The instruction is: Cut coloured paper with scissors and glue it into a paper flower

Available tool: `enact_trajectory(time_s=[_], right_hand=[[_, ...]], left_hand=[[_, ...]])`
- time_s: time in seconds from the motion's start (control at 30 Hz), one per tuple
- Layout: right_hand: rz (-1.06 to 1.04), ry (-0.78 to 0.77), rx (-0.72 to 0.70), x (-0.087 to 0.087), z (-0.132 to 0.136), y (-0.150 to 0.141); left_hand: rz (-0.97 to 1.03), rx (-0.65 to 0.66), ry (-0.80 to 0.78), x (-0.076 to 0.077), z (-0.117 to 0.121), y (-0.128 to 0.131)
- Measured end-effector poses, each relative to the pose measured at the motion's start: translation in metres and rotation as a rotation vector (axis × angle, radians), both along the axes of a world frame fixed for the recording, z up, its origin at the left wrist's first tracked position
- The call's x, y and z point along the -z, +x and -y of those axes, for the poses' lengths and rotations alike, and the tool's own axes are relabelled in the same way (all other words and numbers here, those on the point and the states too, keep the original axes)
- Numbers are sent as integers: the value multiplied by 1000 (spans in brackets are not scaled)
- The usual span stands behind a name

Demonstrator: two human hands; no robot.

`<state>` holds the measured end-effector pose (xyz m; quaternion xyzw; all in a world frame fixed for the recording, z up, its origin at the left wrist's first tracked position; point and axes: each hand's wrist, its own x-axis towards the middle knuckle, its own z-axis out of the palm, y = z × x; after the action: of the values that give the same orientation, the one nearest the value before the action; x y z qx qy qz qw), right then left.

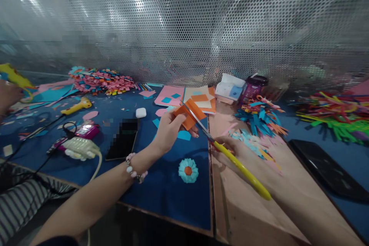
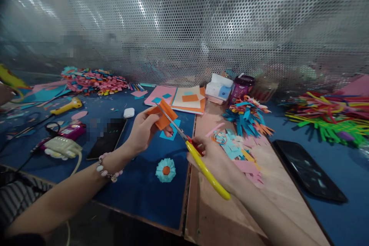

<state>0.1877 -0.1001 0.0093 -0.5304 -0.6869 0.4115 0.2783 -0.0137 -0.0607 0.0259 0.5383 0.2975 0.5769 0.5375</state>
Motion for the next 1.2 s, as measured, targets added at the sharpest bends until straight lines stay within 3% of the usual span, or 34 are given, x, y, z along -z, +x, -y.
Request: enact_trajectory(time_s=[0.23, 0.47, 0.7, 0.9, 1.2], right_hand=[[-19, 19, 65, -7, 5, -6], [-76, 1, -7, -2, 4, -1], [-35, -10, 9, -3, 3, -3], [85, 58, 10, -14, 6, -4], [103, 131, 21, -10, 6, -3]], left_hand=[[-7, -21, 2, -2, 2, 0], [11, -5, -7, -3, 4, 1], [10, 12, -10, -2, 3, 1], [-12, 5, -8, -3, 3, 3], [0, 7, -12, -3, 4, 2]])
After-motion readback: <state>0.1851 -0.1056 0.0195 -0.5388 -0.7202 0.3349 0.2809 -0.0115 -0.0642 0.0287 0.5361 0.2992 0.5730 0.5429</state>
